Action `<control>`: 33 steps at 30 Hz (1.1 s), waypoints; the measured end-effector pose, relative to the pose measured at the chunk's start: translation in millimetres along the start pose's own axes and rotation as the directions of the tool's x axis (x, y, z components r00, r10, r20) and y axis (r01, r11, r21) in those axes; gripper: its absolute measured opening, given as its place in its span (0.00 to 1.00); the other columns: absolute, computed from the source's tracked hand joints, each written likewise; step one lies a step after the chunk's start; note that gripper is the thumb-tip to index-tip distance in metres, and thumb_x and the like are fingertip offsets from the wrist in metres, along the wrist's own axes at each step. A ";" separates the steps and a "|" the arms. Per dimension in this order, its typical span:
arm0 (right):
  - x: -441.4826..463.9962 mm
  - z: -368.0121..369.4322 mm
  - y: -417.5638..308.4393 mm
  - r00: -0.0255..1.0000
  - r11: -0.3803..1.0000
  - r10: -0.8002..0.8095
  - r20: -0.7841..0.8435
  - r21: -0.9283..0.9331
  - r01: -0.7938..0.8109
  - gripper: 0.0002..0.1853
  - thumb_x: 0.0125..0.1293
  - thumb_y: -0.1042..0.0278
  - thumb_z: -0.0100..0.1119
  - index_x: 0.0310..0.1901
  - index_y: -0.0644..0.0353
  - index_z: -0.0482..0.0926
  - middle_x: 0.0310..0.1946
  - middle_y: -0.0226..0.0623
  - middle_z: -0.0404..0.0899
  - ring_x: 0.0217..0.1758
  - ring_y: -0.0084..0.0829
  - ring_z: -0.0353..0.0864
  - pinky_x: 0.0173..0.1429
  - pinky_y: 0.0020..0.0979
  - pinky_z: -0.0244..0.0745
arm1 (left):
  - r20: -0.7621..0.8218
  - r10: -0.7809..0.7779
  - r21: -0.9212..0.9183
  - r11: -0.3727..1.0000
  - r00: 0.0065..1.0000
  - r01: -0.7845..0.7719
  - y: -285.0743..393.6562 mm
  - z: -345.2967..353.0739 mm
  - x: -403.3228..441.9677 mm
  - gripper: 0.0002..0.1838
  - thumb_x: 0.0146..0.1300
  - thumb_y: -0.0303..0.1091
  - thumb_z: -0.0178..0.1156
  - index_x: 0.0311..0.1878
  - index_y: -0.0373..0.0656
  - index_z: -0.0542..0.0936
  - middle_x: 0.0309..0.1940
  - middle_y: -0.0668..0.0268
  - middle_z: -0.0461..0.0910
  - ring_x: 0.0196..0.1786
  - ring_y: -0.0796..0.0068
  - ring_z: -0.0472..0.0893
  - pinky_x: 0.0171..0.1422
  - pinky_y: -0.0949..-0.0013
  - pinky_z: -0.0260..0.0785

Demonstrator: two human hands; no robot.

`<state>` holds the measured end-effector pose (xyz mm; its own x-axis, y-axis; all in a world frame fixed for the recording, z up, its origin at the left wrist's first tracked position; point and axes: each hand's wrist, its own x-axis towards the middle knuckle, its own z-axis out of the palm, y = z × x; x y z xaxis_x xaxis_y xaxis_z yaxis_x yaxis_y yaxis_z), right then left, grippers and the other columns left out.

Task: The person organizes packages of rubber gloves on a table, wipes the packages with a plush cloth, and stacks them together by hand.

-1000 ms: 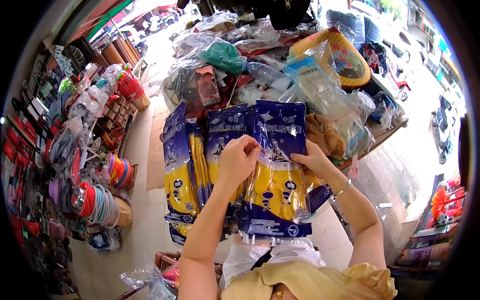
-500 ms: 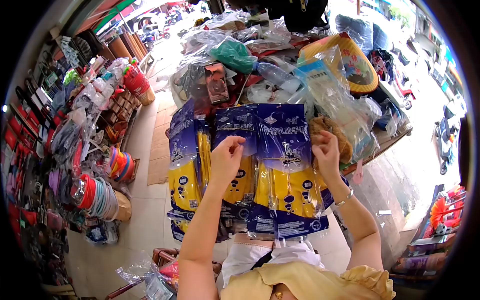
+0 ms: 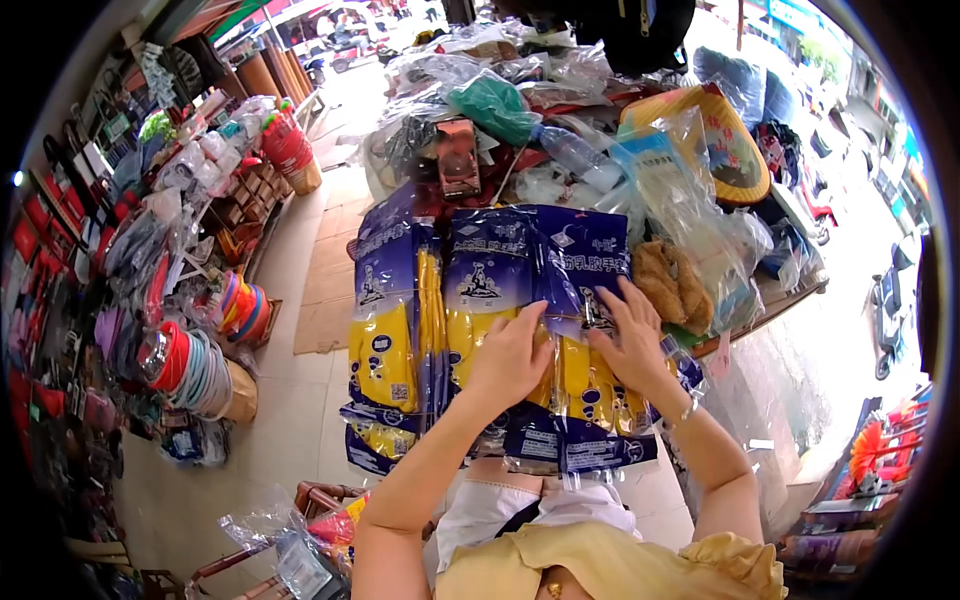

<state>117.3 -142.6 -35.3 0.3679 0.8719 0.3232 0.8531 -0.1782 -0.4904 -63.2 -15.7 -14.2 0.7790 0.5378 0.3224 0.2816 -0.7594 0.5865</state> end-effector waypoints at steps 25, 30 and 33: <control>-20.1 -15.5 77.4 0.955 0.125 0.270 0.126 0.978 -0.164 0.25 0.73 0.71 0.49 0.69 0.66 0.61 0.66 0.45 0.67 0.70 0.34 0.66 0.72 0.32 0.61 | 0.110 0.527 -0.031 0.849 0.843 -0.527 33.4 70.8 20.1 0.25 0.56 0.30 0.64 0.60 0.46 0.76 0.64 0.53 0.70 0.72 0.52 0.64 0.75 0.51 0.54; -13.6 -27.7 62.3 0.972 0.532 0.224 0.067 0.828 -0.180 0.25 0.68 0.70 0.58 0.65 0.65 0.68 0.59 0.39 0.75 0.63 0.27 0.71 0.67 0.29 0.66 | -0.030 0.253 -0.106 0.961 0.967 -0.255 12.0 38.9 11.2 0.31 0.54 0.25 0.64 0.65 0.45 0.72 0.68 0.51 0.65 0.72 0.49 0.62 0.76 0.57 0.53; -2.8 -19.3 62.7 0.983 0.754 0.184 0.028 0.637 -0.159 0.25 0.63 0.71 0.62 0.61 0.65 0.72 0.55 0.38 0.74 0.57 0.30 0.73 0.66 0.31 0.65 | -0.035 -0.060 -0.548 0.836 0.998 0.031 -14.8 36.4 12.6 0.35 0.62 0.25 0.59 0.72 0.39 0.58 0.71 0.49 0.61 0.74 0.55 0.60 0.76 0.60 0.52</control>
<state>176.9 -165.0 -51.4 0.5081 0.8366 0.2047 0.3487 0.0174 -0.9371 -37.2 -11.0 -45.9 0.7409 0.5945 0.3124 -0.0473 -0.4178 0.9073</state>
